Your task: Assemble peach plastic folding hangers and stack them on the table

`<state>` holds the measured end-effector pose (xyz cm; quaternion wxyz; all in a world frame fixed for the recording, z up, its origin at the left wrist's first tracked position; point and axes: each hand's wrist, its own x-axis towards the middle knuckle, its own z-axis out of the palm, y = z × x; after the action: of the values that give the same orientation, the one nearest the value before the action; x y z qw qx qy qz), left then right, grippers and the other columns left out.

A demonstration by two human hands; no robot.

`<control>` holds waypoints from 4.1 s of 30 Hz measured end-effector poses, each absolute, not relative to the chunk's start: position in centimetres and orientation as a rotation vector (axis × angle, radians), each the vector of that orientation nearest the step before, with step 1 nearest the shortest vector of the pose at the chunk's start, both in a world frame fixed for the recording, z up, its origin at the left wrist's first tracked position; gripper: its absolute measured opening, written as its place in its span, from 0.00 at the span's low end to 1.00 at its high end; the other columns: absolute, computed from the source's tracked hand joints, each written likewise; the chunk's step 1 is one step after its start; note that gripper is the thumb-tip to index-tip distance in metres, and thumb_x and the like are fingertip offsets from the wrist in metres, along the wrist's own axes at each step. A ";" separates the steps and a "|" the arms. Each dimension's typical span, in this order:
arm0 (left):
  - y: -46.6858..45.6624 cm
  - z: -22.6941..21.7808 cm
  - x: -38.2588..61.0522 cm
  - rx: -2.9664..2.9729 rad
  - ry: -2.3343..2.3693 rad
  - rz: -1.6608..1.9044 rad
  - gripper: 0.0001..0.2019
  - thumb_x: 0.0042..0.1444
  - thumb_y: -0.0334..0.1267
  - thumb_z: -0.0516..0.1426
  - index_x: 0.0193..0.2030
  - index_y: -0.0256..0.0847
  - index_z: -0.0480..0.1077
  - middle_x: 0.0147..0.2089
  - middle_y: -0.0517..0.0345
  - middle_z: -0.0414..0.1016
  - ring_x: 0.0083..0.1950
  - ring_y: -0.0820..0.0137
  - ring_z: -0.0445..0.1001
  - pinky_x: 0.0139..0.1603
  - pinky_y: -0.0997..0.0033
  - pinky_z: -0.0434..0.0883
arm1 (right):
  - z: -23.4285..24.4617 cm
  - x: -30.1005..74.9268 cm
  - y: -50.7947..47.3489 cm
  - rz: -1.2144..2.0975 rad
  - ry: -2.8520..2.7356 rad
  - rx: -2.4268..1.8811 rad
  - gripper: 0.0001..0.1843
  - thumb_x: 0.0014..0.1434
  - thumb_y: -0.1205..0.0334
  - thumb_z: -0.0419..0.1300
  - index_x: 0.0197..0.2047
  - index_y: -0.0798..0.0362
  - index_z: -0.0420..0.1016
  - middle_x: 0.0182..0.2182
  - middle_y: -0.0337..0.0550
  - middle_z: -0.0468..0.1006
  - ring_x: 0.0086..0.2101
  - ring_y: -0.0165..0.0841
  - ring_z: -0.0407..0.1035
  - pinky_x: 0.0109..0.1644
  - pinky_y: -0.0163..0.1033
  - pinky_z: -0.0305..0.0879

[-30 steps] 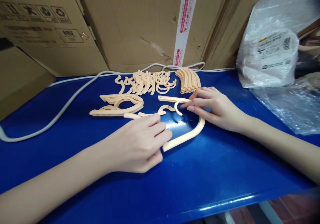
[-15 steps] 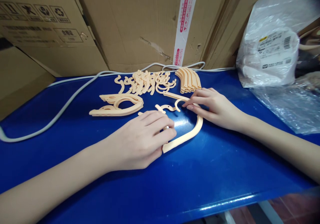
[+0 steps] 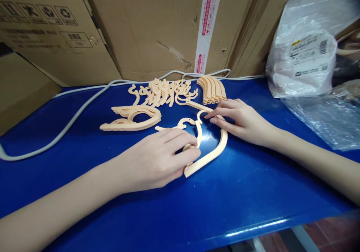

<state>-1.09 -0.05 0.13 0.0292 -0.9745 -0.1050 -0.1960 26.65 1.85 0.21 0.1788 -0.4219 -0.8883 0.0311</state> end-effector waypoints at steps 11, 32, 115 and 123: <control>-0.2 0.0 -1.4 -2.951 -0.300 -0.581 0.14 0.67 0.30 0.51 0.55 0.41 0.71 0.53 0.50 0.77 0.51 0.62 0.75 0.48 0.63 0.72 | 0.3 26.7 1.8 0.062 -2.503 -1.246 0.16 0.69 0.56 0.51 0.48 0.50 0.78 0.42 0.48 0.79 0.45 0.42 0.71 0.49 0.49 0.60; -0.7 0.2 -1.0 -3.106 -0.374 -0.628 0.15 0.65 0.25 0.50 0.54 0.37 0.71 0.53 0.51 0.77 0.53 0.65 0.75 0.56 0.64 0.71 | 0.2 26.4 1.5 -0.041 -2.459 -1.303 0.14 0.68 0.55 0.53 0.48 0.50 0.78 0.40 0.48 0.79 0.41 0.41 0.71 0.47 0.46 0.58; -1.4 0.4 -0.8 -3.161 -0.469 -0.460 0.24 0.59 0.20 0.48 0.60 0.39 0.67 0.60 0.63 0.74 0.61 0.66 0.65 0.64 0.65 0.53 | 0.0 23.3 4.1 0.309 -2.485 -0.967 0.10 0.65 0.59 0.59 0.40 0.56 0.77 0.39 0.47 0.75 0.40 0.35 0.71 0.45 0.40 0.66; -1.6 0.5 -0.3 -3.134 -0.447 -0.513 0.23 0.59 0.17 0.45 0.54 0.39 0.70 0.53 0.59 0.78 0.52 0.67 0.70 0.53 0.66 0.62 | 1.5 26.3 2.9 0.686 -2.214 -1.158 0.13 0.65 0.51 0.57 0.37 0.51 0.73 0.33 0.40 0.77 0.35 0.34 0.70 0.41 0.39 0.66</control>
<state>-0.34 -1.64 0.47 -0.0325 -0.9767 -0.1393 -0.1599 26.29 2.93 1.47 0.2720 -0.4300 -0.8222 0.2550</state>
